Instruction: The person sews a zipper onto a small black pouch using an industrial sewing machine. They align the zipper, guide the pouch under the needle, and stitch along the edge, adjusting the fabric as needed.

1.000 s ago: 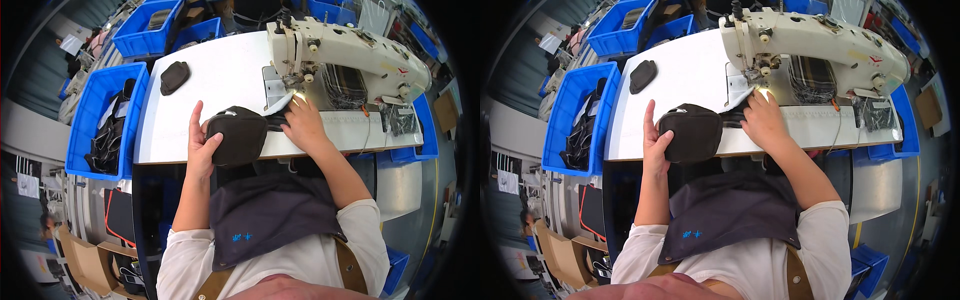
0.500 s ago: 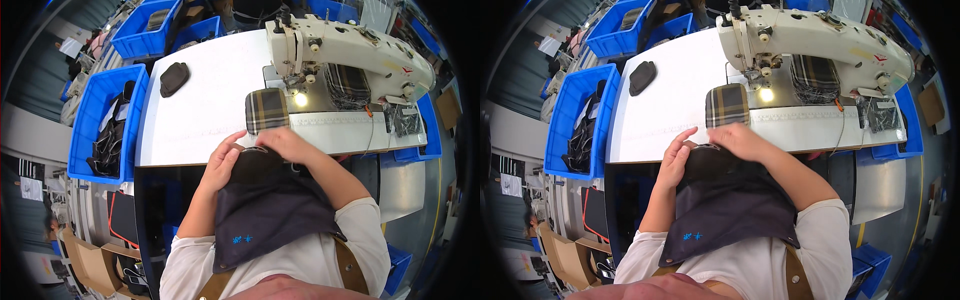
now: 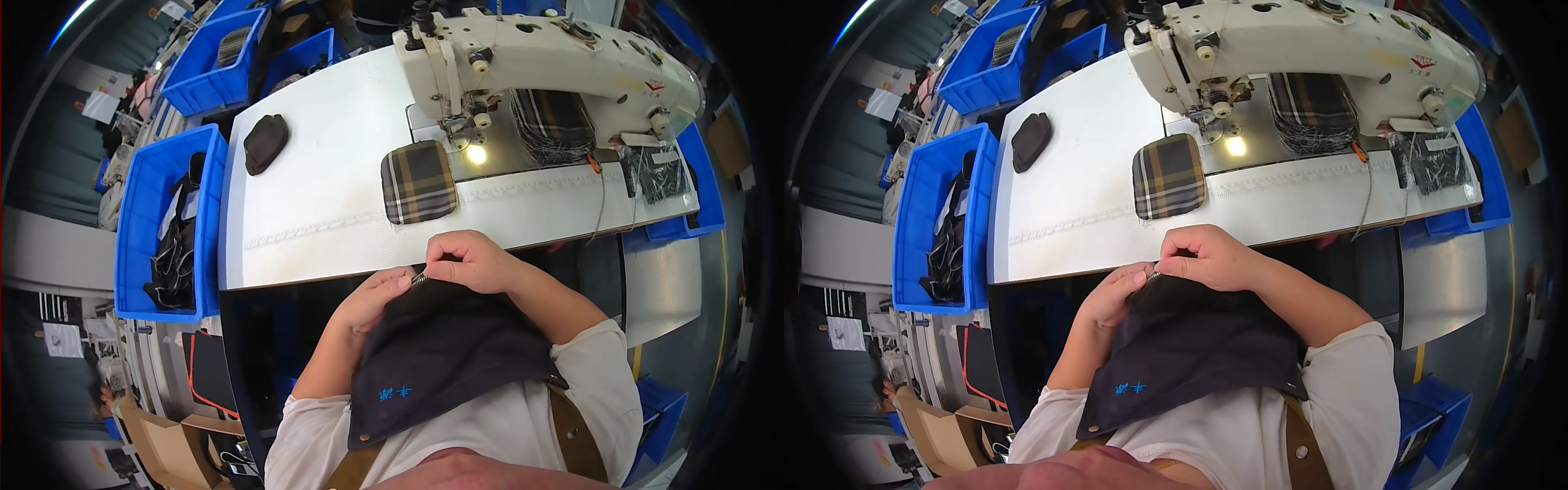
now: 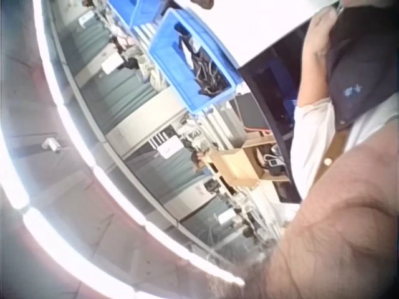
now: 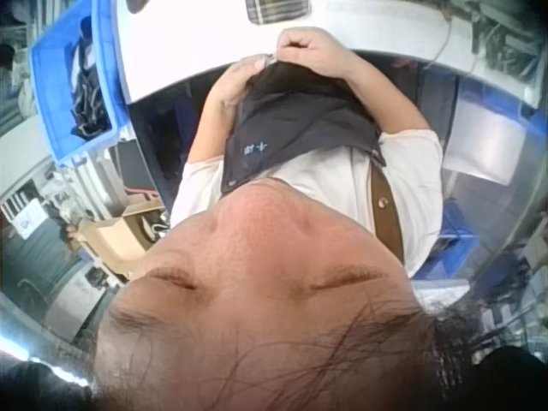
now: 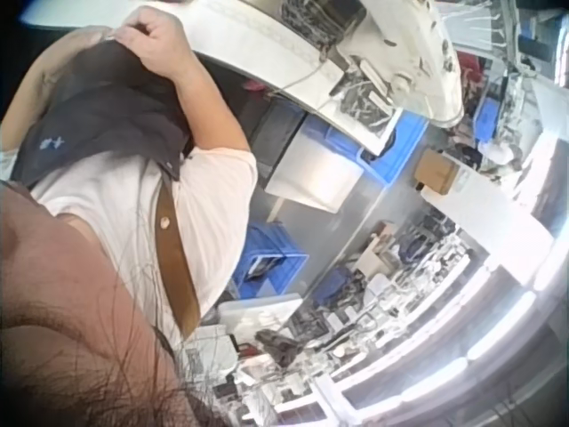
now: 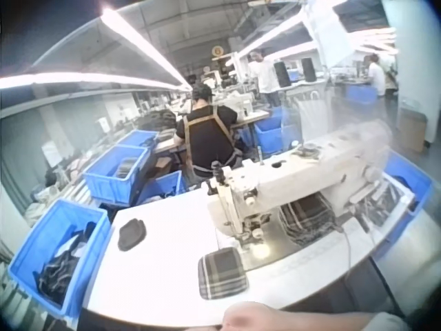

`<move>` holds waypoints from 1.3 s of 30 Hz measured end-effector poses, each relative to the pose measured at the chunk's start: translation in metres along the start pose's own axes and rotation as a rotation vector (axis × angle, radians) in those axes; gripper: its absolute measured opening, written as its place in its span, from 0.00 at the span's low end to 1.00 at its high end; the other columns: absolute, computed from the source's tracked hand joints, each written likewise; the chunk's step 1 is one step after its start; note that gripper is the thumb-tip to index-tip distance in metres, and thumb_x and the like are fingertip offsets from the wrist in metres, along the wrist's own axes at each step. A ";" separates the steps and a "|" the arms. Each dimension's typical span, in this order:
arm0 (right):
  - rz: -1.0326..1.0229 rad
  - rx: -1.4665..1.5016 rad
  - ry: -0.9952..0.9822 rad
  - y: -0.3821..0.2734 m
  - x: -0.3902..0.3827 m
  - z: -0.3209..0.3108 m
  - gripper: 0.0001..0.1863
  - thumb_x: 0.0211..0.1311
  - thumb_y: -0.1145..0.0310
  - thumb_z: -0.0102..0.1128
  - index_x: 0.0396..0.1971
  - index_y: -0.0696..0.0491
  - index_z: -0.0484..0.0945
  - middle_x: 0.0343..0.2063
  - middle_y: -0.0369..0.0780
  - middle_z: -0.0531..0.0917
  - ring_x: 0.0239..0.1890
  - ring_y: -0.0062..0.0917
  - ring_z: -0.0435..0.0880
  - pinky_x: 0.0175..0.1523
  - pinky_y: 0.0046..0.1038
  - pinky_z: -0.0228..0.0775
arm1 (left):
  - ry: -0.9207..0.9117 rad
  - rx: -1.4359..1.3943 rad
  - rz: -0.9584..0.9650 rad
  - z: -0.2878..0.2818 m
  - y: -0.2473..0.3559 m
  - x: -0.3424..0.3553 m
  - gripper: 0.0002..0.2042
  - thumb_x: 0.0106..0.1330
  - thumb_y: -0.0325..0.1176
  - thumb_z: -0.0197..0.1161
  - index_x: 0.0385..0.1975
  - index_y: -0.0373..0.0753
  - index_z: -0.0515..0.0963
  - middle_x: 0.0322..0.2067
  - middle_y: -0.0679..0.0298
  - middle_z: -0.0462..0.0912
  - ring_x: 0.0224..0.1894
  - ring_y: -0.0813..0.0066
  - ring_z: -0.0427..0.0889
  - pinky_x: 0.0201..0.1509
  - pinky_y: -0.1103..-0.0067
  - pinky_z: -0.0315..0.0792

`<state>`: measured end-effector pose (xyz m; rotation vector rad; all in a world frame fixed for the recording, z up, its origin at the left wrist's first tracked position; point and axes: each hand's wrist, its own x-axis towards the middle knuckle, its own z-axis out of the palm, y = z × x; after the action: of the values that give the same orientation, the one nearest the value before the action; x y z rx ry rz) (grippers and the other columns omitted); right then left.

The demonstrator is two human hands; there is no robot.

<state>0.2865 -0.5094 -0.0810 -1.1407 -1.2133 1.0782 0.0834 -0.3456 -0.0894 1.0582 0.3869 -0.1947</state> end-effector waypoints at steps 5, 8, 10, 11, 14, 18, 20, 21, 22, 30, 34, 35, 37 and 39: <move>0.047 0.130 0.058 0.012 -0.006 0.001 0.12 0.76 0.62 0.62 0.36 0.56 0.81 0.31 0.30 0.82 0.36 0.13 0.75 0.43 0.22 0.71 | 0.117 0.048 0.160 0.011 0.013 -0.002 0.10 0.74 0.40 0.65 0.37 0.39 0.79 0.35 0.75 0.80 0.40 0.87 0.72 0.49 0.84 0.66; 0.135 0.233 0.004 0.010 -0.006 0.004 0.14 0.77 0.61 0.61 0.34 0.55 0.81 0.29 0.29 0.80 0.34 0.12 0.74 0.41 0.22 0.70 | 0.166 0.154 0.239 0.012 0.019 -0.001 0.09 0.73 0.38 0.67 0.36 0.40 0.78 0.32 0.77 0.77 0.36 0.88 0.69 0.44 0.85 0.64; 0.182 0.234 -0.041 0.006 -0.006 0.004 0.15 0.77 0.60 0.60 0.33 0.55 0.81 0.26 0.29 0.79 0.31 0.12 0.73 0.37 0.21 0.67 | 0.115 0.287 0.213 0.017 0.017 0.003 0.09 0.74 0.38 0.66 0.36 0.40 0.78 0.32 0.77 0.77 0.35 0.88 0.69 0.42 0.85 0.64; 0.196 0.204 -0.065 0.001 -0.005 0.002 0.15 0.77 0.60 0.60 0.31 0.54 0.81 0.25 0.28 0.78 0.29 0.11 0.72 0.36 0.20 0.66 | 0.089 0.353 0.201 0.019 0.016 0.005 0.09 0.74 0.39 0.66 0.36 0.40 0.78 0.31 0.77 0.77 0.34 0.88 0.68 0.42 0.85 0.64; 0.157 0.326 -0.026 -0.004 -0.005 0.002 0.16 0.77 0.61 0.61 0.28 0.53 0.80 0.22 0.27 0.76 0.25 0.10 0.68 0.31 0.19 0.61 | 0.090 0.271 0.202 0.021 0.008 0.007 0.10 0.73 0.40 0.66 0.37 0.40 0.77 0.33 0.74 0.78 0.38 0.87 0.70 0.46 0.83 0.65; 0.025 0.574 0.106 -0.011 -0.010 -0.003 0.12 0.75 0.66 0.61 0.29 0.55 0.80 0.25 0.31 0.78 0.25 0.12 0.71 0.31 0.18 0.63 | 0.016 0.147 0.217 0.017 0.004 0.001 0.12 0.74 0.42 0.65 0.35 0.41 0.76 0.35 0.70 0.79 0.40 0.80 0.73 0.49 0.78 0.67; -0.065 0.679 0.170 -0.017 -0.010 -0.009 0.13 0.75 0.66 0.61 0.29 0.56 0.78 0.24 0.32 0.77 0.24 0.14 0.72 0.31 0.19 0.64 | -0.024 0.096 0.211 0.012 -0.005 -0.001 0.12 0.74 0.43 0.65 0.36 0.41 0.75 0.37 0.67 0.79 0.40 0.77 0.75 0.50 0.77 0.68; -0.071 0.682 0.174 -0.018 -0.010 -0.009 0.13 0.76 0.66 0.61 0.30 0.56 0.78 0.24 0.32 0.77 0.25 0.14 0.72 0.31 0.19 0.64 | -0.046 0.068 0.209 0.012 -0.008 -0.001 0.13 0.74 0.44 0.65 0.36 0.42 0.74 0.38 0.66 0.80 0.40 0.75 0.75 0.50 0.76 0.68; -0.076 0.686 0.177 -0.018 -0.009 -0.010 0.13 0.76 0.65 0.60 0.30 0.56 0.77 0.24 0.32 0.76 0.25 0.15 0.72 0.32 0.19 0.65 | -0.054 0.031 0.207 0.013 -0.010 0.000 0.13 0.74 0.44 0.65 0.37 0.42 0.74 0.39 0.65 0.79 0.41 0.74 0.75 0.51 0.75 0.69; 0.080 0.799 0.082 0.007 -0.008 -0.011 0.18 0.77 0.60 0.62 0.53 0.58 0.84 0.43 0.35 0.87 0.47 0.16 0.83 0.57 0.22 0.74 | 0.161 -0.466 0.481 0.003 -0.011 0.012 0.18 0.82 0.45 0.53 0.60 0.41 0.75 0.61 0.60 0.81 0.66 0.65 0.78 0.73 0.67 0.68; 0.270 0.517 0.086 0.035 -0.023 -0.001 0.16 0.74 0.59 0.66 0.38 0.60 0.87 0.35 0.34 0.88 0.40 0.15 0.83 0.50 0.23 0.76 | 0.264 -0.463 0.464 -0.015 0.001 0.022 0.25 0.83 0.52 0.46 0.62 0.38 0.76 0.57 0.61 0.84 0.62 0.66 0.80 0.69 0.68 0.71; 0.282 0.446 0.076 0.036 -0.023 -0.001 0.17 0.74 0.59 0.66 0.34 0.59 0.86 0.32 0.33 0.87 0.38 0.15 0.83 0.47 0.24 0.76 | 0.229 -0.429 0.430 -0.027 0.003 0.022 0.26 0.83 0.53 0.46 0.62 0.37 0.76 0.56 0.61 0.85 0.60 0.67 0.81 0.67 0.69 0.72; 0.310 0.308 0.061 0.029 -0.023 -0.003 0.19 0.73 0.59 0.67 0.26 0.58 0.84 0.25 0.33 0.84 0.33 0.14 0.82 0.42 0.24 0.76 | 0.157 -0.366 0.351 -0.040 0.013 0.022 0.27 0.83 0.56 0.46 0.62 0.37 0.76 0.54 0.62 0.86 0.56 0.68 0.83 0.63 0.71 0.73; 0.292 0.103 0.036 0.022 -0.020 -0.005 0.22 0.73 0.59 0.66 0.22 0.59 0.80 0.20 0.36 0.80 0.28 0.16 0.81 0.38 0.26 0.74 | 0.181 -0.130 0.306 -0.039 0.028 0.024 0.29 0.81 0.59 0.47 0.54 0.37 0.80 0.46 0.64 0.88 0.47 0.75 0.83 0.54 0.77 0.74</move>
<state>0.2903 -0.5266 -0.1053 -1.2776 -0.9702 1.3166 0.1067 -0.2971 -0.0937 0.9957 0.3892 0.1980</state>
